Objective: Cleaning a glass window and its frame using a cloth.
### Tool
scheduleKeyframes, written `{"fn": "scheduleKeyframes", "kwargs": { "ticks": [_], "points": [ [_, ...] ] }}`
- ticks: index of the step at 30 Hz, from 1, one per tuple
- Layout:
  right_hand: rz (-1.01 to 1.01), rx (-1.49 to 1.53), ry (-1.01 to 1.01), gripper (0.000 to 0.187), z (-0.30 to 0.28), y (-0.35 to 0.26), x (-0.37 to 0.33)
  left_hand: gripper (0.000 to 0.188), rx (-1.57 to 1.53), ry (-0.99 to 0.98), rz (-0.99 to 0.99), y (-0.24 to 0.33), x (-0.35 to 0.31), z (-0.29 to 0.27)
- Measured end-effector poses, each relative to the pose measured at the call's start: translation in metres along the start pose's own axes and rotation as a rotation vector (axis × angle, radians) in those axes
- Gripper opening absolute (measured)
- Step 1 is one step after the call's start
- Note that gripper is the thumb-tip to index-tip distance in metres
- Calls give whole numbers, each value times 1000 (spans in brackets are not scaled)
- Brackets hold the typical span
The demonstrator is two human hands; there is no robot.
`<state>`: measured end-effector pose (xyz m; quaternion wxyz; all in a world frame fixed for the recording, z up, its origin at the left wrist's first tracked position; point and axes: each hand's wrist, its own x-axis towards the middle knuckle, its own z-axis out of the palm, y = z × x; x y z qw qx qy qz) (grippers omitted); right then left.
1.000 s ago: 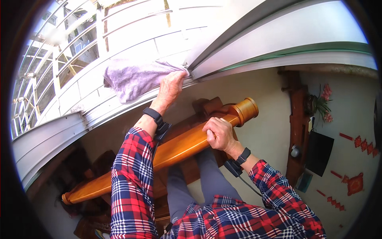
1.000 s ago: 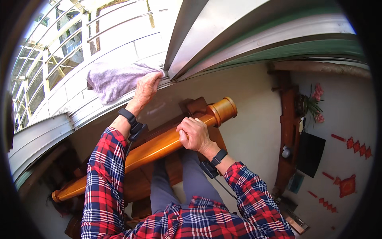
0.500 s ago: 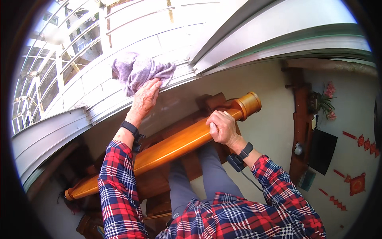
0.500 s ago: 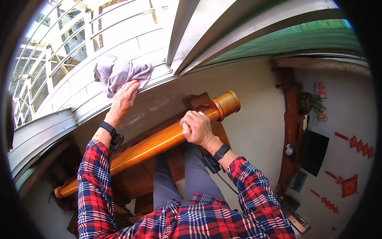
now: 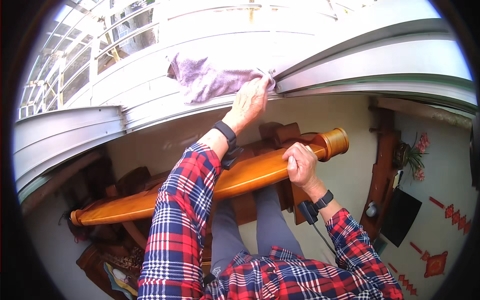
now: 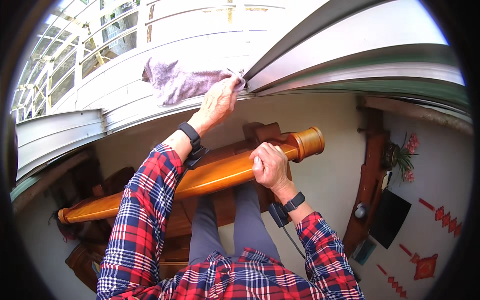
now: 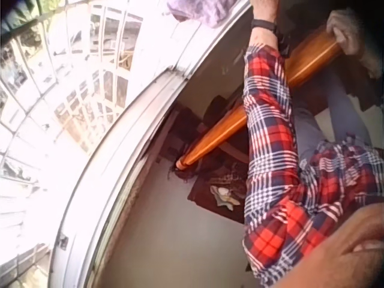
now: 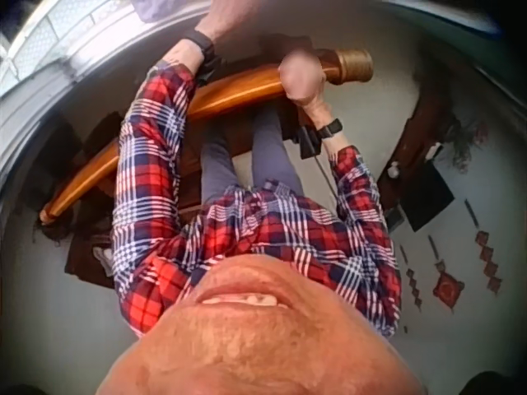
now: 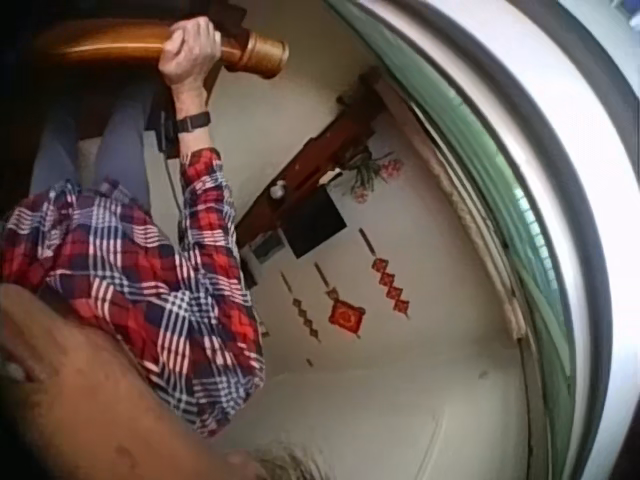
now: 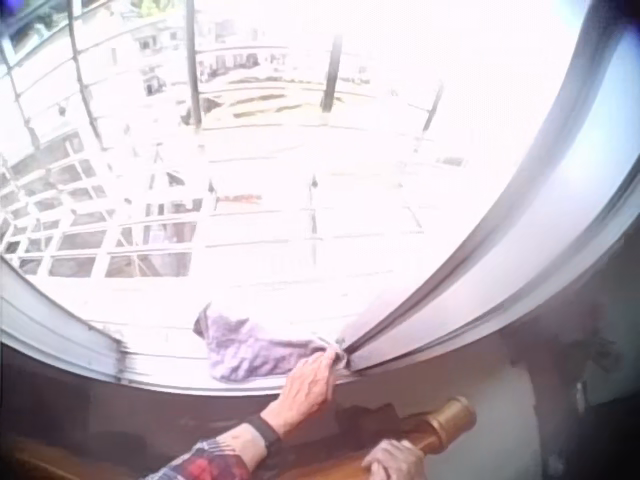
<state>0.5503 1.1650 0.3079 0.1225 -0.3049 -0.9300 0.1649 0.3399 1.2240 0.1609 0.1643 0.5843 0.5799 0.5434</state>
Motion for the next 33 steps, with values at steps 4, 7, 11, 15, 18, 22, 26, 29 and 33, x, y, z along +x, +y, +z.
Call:
{"fn": "scheduleKeyframes", "kwargs": {
  "ticks": [4, 7, 11, 15, 18, 22, 26, 29, 33],
  "points": [
    [21, -4, -7, 5, 1, 1, 3, 43, 20, 62, -15, -19, -1, -13],
    [23, -8, -52, 4, -7, 8, 11, 49, 123, 47, 59, -17, 5, -13],
    [14, 3, -45, 2, -9, 11, 14, 56, 264, 47, 29, -19, -2, -24],
    [2, 13, -52, 2, -16, 17, 15, 52, 297, -69, -138, -29, -22, -62],
    [20, -8, -26, 3, -29, 24, 12, 47, 311, -21, -120, -32, -37, -79],
    [19, 14, -19, 4, -37, 32, 14, 40, 414, 14, -178, -36, -48, -105],
    [26, 15, 2, 5, -39, 33, 14, 35, 484, 55, -253, -24, -32, -84],
    [22, 16, 4, 4, -39, 32, 14, 30, 334, 33, -100, -13, -9, -58],
    [-10, 45, 21, 4, -29, 33, 18, 25, 121, 0, -72, 9, 29, -7]
  ]
}}
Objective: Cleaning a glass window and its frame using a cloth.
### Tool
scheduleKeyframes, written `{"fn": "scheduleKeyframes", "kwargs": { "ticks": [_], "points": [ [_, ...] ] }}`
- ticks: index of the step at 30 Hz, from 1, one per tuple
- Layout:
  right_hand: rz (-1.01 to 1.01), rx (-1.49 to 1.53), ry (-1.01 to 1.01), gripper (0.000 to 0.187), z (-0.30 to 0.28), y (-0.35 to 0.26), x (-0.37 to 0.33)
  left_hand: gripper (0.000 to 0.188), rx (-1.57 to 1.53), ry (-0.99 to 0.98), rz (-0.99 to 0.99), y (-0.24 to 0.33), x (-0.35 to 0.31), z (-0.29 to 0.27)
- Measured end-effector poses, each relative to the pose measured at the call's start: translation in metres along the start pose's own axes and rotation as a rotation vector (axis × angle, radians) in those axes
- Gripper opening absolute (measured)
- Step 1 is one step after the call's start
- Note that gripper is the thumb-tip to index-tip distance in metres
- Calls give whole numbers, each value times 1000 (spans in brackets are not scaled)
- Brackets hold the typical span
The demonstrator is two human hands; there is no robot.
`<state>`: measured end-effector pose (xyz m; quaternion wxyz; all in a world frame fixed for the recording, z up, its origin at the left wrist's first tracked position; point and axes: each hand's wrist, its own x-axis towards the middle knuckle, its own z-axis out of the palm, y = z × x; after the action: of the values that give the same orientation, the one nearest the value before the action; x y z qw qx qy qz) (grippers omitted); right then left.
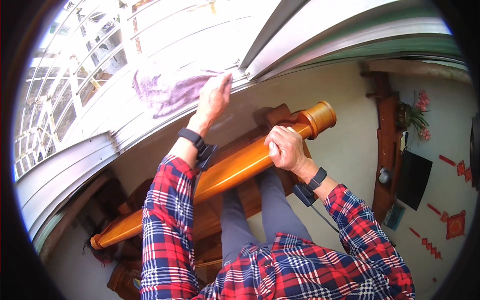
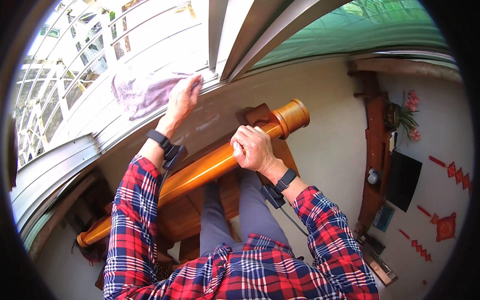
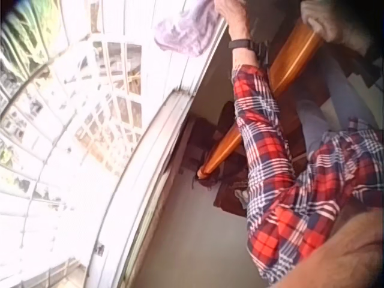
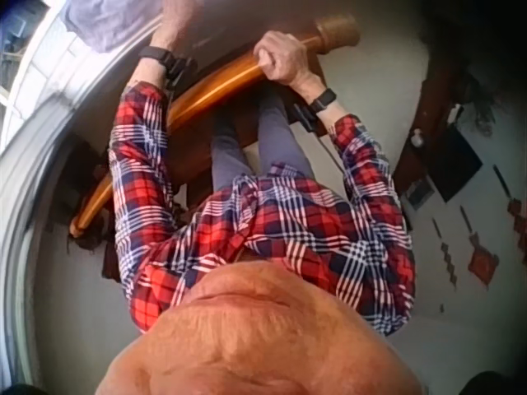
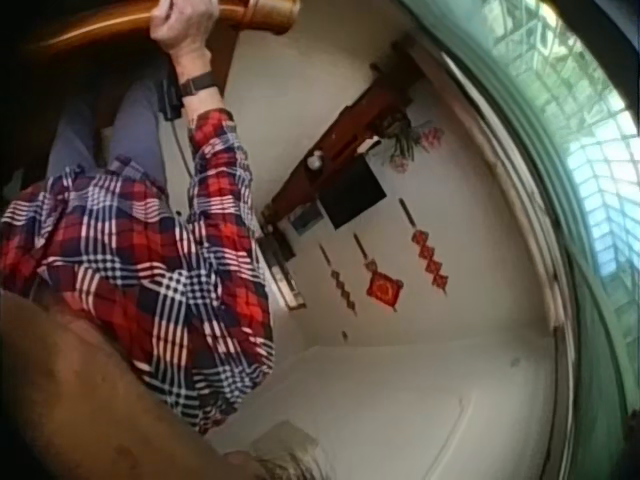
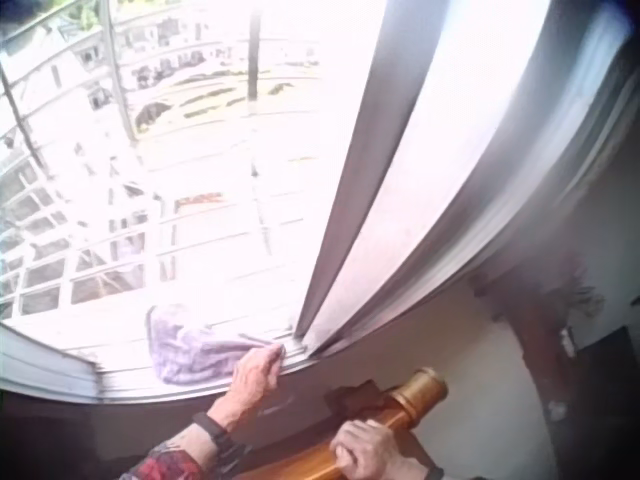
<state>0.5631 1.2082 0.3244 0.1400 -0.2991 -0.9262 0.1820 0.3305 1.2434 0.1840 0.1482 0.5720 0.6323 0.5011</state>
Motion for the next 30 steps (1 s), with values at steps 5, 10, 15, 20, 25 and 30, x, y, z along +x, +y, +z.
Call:
{"fn": "scheduleKeyframes", "kwargs": {
  "ticks": [5, 10, 15, 20, 25, 30],
  "points": [
    [-8, 14, -13, 3, 4, -4, 4, 22, -171, -67, -66, 1, 28, 22],
    [24, 1, -42, 4, 0, -1, -1, 20, -181, -118, -24, 0, 20, 18],
    [22, 3, -36, 4, -6, -3, 0, 31, -241, -27, -64, -23, -10, -15],
    [21, -32, -16, 4, -9, -3, -1, 34, -94, -61, -116, -22, -8, -18],
    [3, 1, -30, 3, 9, -11, 3, 41, -234, -92, -111, -10, 14, 17],
    [13, -47, -53, 2, 7, -11, -5, 26, -241, -49, -23, 8, 17, 30]
  ]
}}
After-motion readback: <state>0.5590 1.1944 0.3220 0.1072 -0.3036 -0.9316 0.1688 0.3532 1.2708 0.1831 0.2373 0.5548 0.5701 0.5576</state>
